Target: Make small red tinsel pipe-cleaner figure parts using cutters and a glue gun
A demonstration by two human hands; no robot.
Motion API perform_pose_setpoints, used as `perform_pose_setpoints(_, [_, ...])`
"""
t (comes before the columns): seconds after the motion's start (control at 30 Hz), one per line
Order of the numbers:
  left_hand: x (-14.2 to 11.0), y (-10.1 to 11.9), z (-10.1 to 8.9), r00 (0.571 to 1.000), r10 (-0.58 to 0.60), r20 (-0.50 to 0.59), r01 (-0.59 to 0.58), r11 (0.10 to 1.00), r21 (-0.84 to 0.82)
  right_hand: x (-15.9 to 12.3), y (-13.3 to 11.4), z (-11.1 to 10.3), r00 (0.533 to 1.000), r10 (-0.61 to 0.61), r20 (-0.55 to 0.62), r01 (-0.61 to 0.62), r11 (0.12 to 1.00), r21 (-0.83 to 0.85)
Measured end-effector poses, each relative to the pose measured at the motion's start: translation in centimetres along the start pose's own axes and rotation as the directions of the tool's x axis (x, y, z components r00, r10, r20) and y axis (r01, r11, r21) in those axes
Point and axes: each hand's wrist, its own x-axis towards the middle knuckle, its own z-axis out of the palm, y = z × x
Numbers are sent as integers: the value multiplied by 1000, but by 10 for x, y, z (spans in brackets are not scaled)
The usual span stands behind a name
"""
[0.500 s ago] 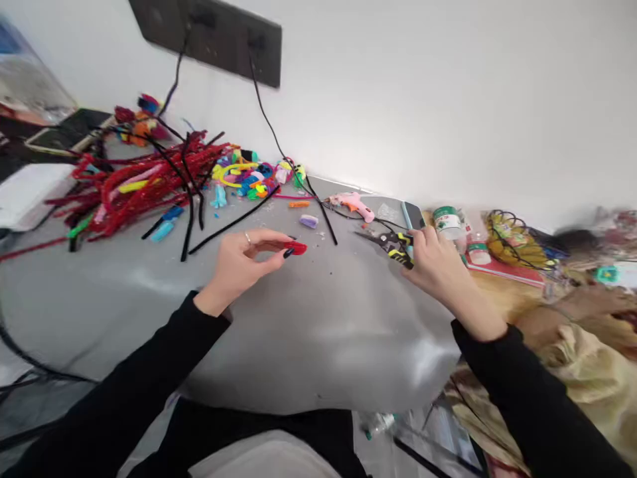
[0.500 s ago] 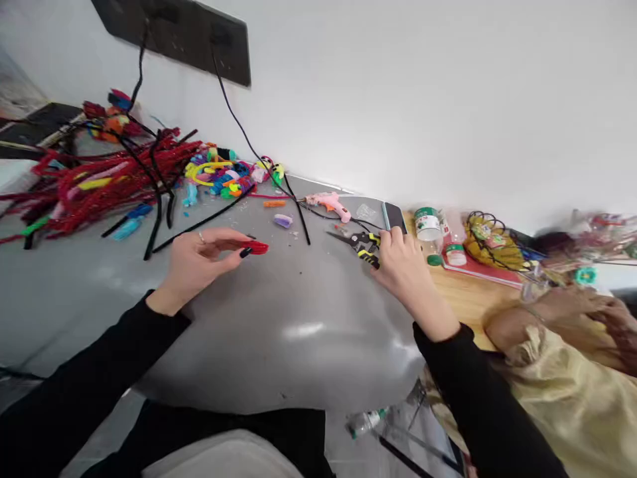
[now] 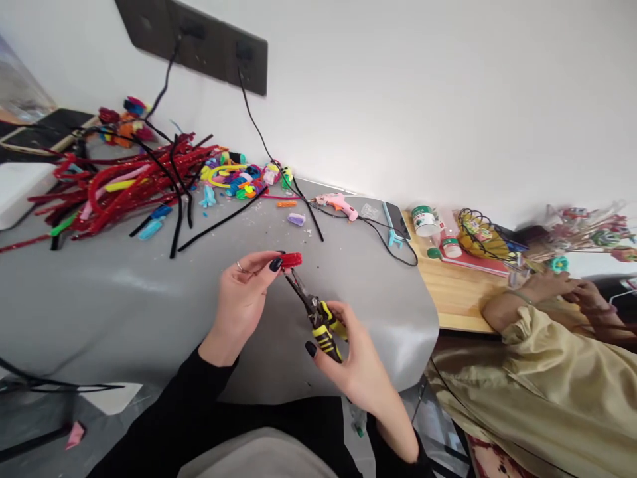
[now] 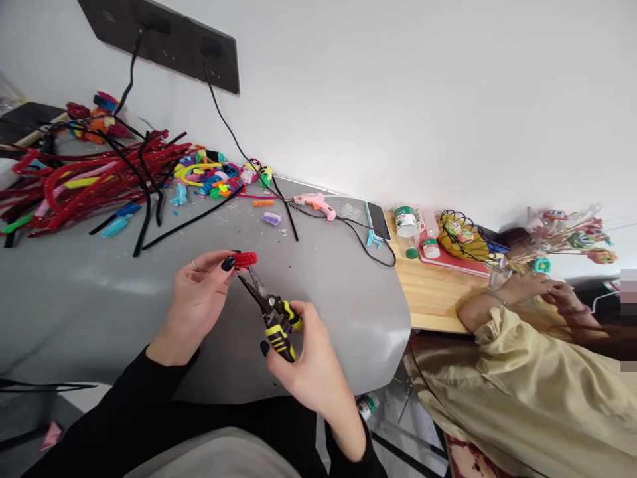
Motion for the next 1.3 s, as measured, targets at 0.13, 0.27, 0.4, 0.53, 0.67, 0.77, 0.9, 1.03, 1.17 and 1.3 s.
perform_pose_setpoints(0.13, [-6,-2,4,996,-80,-36,78,996,-39,1,-6,4,1000,16,11,-17,994,109])
perform_pose_setpoints(0.27, [-9,-7,11,989,-130,-66,125,989,-84,4,-9,6,1000,14,13,-16,986,168])
perform_pose_setpoints(0.4, [-11,-8,16,987,-122,-101,111,988,-106,7,-9,9,999,39,20,-42,978,205])
perform_pose_setpoints(0.53, [-12,-9,17,986,-129,-101,120,988,-94,7,-8,9,998,69,11,-70,971,230])
perform_pose_setpoints(0.67, [-13,-10,18,987,-137,-89,130,988,-82,9,-8,10,996,85,-7,-80,965,250])
perform_pose_setpoints(0.77, [-13,-9,21,987,-135,-91,129,989,-74,13,-9,12,996,89,-14,-82,961,263])
perform_pose_setpoints(0.9, [-12,-8,24,983,-140,-118,132,988,-76,16,-9,15,994,105,-16,-96,954,285])
perform_pose_setpoints(1.03, [-10,-9,26,981,-157,-115,150,986,-67,16,-8,15,992,121,-36,-105,950,293])
perform_pose_setpoints(1.17, [-7,-14,24,976,-206,-74,199,976,-86,17,-7,16,987,144,-68,-117,946,303])
perform_pose_setpoints(1.3, [-2,-17,20,973,-227,-40,224,972,-71,18,-5,17,982,166,-91,-131,942,309])
